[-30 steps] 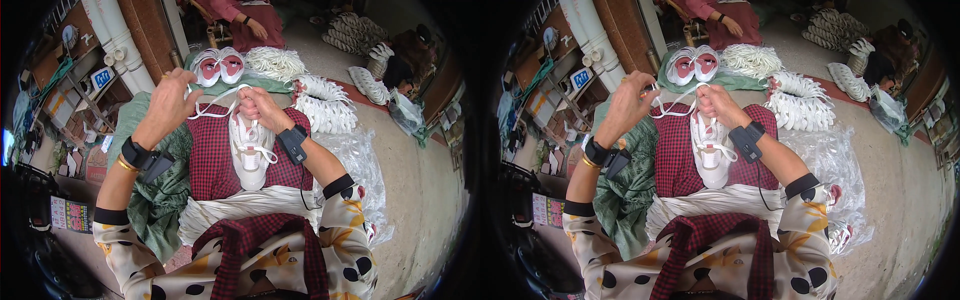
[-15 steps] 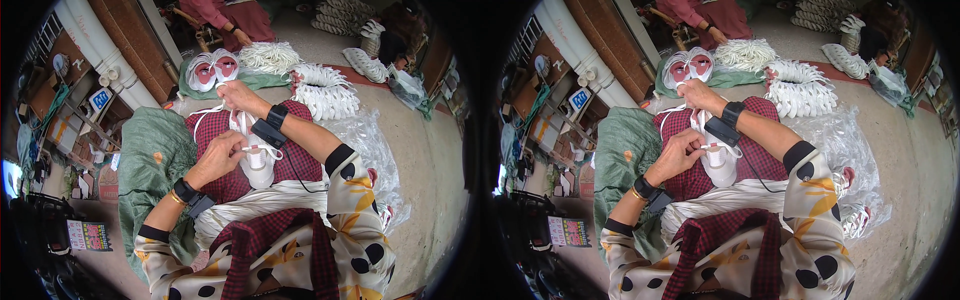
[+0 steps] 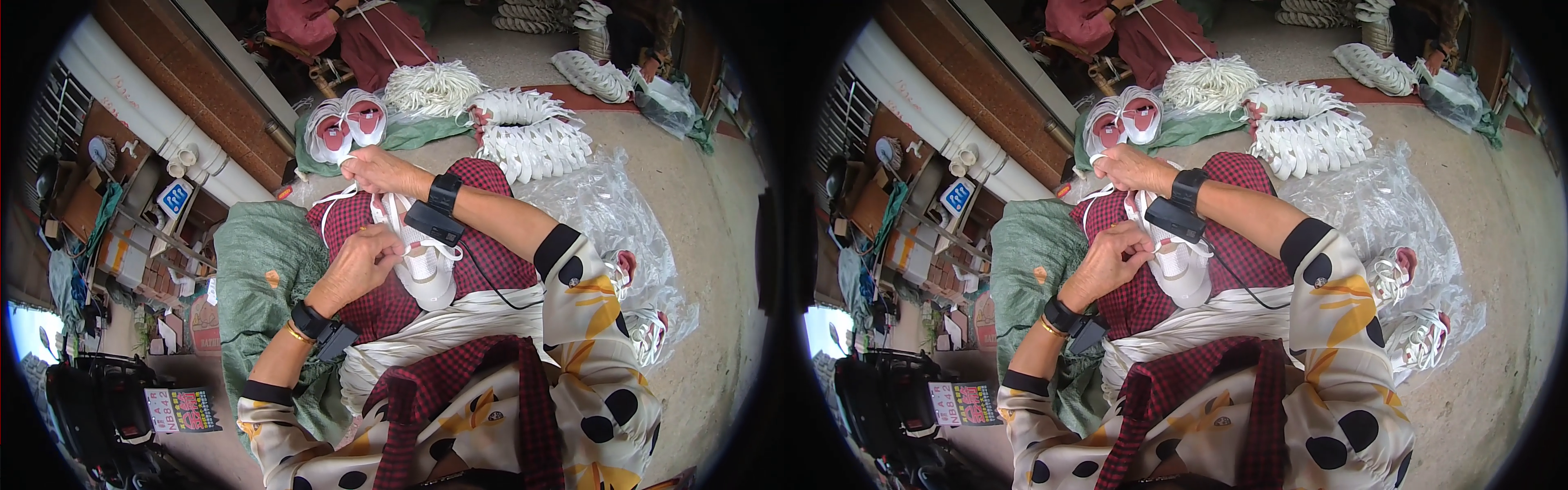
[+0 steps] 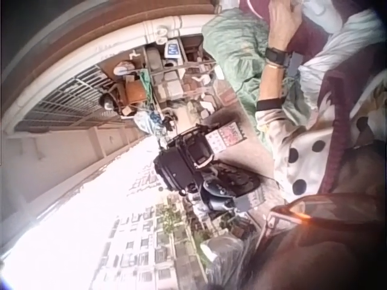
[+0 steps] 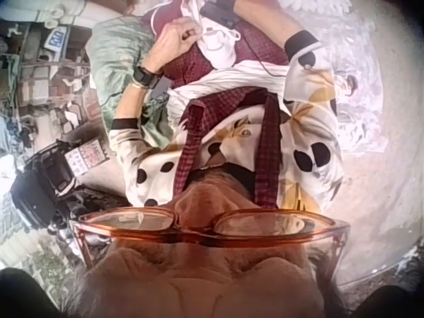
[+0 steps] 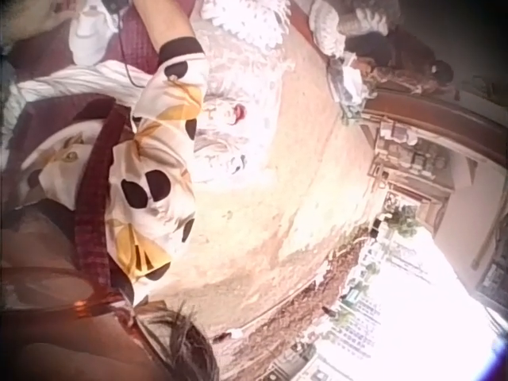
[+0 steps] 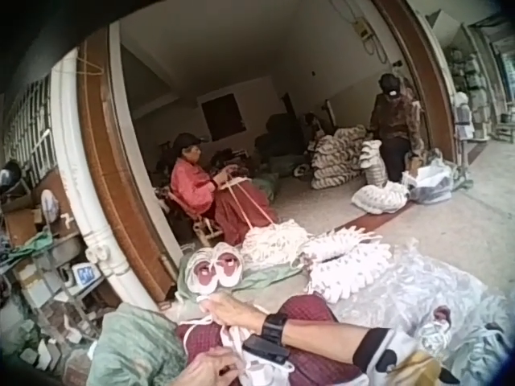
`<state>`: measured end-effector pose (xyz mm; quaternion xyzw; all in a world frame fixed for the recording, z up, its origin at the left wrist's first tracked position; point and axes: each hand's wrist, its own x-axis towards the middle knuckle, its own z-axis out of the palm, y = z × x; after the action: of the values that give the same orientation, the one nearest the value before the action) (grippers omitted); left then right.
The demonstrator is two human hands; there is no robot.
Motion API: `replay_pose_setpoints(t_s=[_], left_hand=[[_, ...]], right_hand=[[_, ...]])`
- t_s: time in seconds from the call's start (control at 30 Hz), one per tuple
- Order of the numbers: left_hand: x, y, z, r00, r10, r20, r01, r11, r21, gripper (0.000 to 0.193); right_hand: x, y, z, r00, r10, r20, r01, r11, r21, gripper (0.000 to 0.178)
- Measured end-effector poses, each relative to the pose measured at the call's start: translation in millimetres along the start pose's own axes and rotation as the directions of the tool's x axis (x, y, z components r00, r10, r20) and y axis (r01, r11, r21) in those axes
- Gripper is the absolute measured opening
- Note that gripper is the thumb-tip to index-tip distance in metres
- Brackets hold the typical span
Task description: Lacing laces into a pair of white and pink athletic shoes.
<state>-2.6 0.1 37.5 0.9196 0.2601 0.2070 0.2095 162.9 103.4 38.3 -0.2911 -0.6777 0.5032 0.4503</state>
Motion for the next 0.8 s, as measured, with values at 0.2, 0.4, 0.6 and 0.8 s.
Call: replay_pose_setpoints(t_s=[0.2,0.4,0.6,0.8], left_hand=[[-12,10,-3,0.994,0.106,0.013,-0.106,0.993,0.054,0.017],[-27,18,18,0.959,0.150,-0.241,-0.119,0.983,0.140,0.018],[-26,-5,44,0.865,0.209,-0.456,-0.035,0.932,0.361,0.028],[-29,2,42,0.912,-0.200,-0.358,0.213,0.977,-0.003,0.015]], right_hand=[[2,6,1,0.992,-0.094,0.082,0.101,0.992,-0.081,0.030],[-6,0,2,0.995,0.049,0.088,-0.047,0.998,-0.032,0.032],[-4,3,6,0.994,-0.025,0.110,0.030,0.999,-0.045,0.033],[-5,1,4,0.997,0.009,0.076,-0.006,0.999,-0.046,0.033]])
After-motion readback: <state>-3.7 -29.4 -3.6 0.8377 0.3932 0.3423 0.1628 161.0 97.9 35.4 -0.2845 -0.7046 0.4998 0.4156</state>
